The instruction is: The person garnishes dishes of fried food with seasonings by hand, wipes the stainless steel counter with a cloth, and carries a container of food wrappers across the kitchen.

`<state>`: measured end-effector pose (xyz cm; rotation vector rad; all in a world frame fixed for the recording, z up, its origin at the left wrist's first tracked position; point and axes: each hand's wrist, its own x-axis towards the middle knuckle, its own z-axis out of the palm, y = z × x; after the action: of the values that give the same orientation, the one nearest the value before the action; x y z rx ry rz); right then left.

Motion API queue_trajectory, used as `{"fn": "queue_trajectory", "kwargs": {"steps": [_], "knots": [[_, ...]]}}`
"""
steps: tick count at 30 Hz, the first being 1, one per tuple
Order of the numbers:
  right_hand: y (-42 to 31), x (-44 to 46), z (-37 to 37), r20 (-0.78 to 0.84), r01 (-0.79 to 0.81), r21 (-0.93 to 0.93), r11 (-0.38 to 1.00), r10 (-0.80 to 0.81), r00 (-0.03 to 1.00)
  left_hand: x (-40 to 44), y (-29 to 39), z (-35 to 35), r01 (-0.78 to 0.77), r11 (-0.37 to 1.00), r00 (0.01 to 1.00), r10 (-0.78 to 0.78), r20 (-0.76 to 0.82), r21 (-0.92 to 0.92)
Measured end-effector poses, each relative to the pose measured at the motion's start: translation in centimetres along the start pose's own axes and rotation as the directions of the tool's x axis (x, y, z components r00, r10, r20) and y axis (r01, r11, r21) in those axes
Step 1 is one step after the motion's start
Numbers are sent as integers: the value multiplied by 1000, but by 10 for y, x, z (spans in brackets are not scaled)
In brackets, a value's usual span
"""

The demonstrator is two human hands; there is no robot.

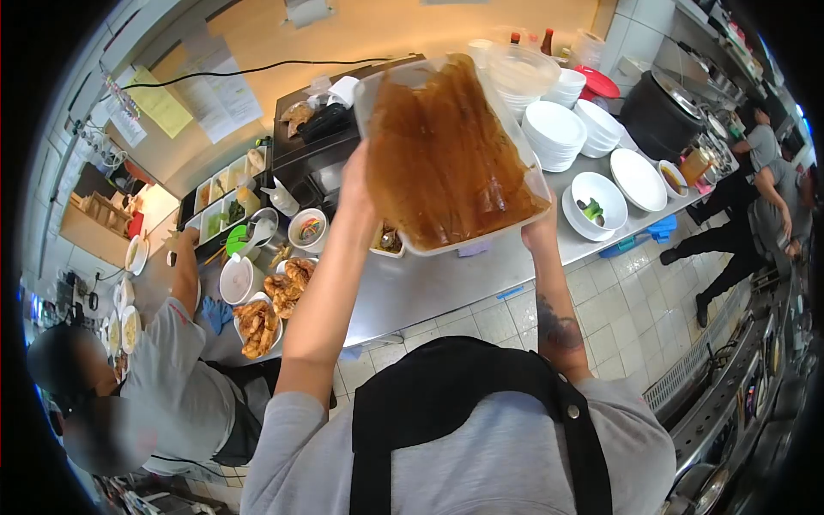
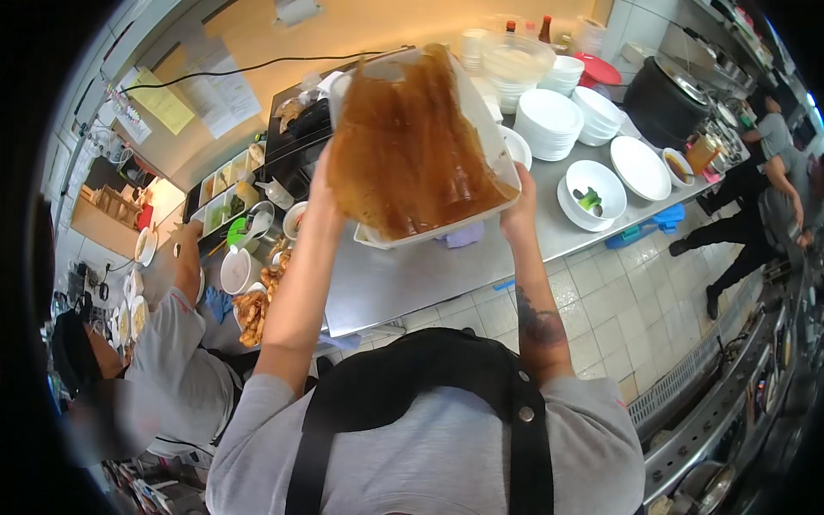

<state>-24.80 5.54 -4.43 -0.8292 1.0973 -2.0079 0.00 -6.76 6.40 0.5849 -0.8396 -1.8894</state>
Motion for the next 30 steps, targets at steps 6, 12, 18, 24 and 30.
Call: {"fn": "queue_trajectory", "kwargs": {"steps": [6,12,18,24,30], "knots": [[-25,-29,5,-151,-32,76,997,43,988,31,-28,0,50,999,999,-50,-8,-12],[-36,7,27,-52,-157,157,975,167,985,69,9,12,121,993,976,-119,183,-3],[-25,74,39,-23,-140,230,963,149,989,62,51,0,117,979,979,-84,-188,170],[-34,95,44,-81,-159,184,970,176,981,32,-44,-149,33,505,966,205,-157,862],[27,159,62,-133,-230,195,953,258,957,-44,-124,-141,281,-134,952,167,-258,950]]}}
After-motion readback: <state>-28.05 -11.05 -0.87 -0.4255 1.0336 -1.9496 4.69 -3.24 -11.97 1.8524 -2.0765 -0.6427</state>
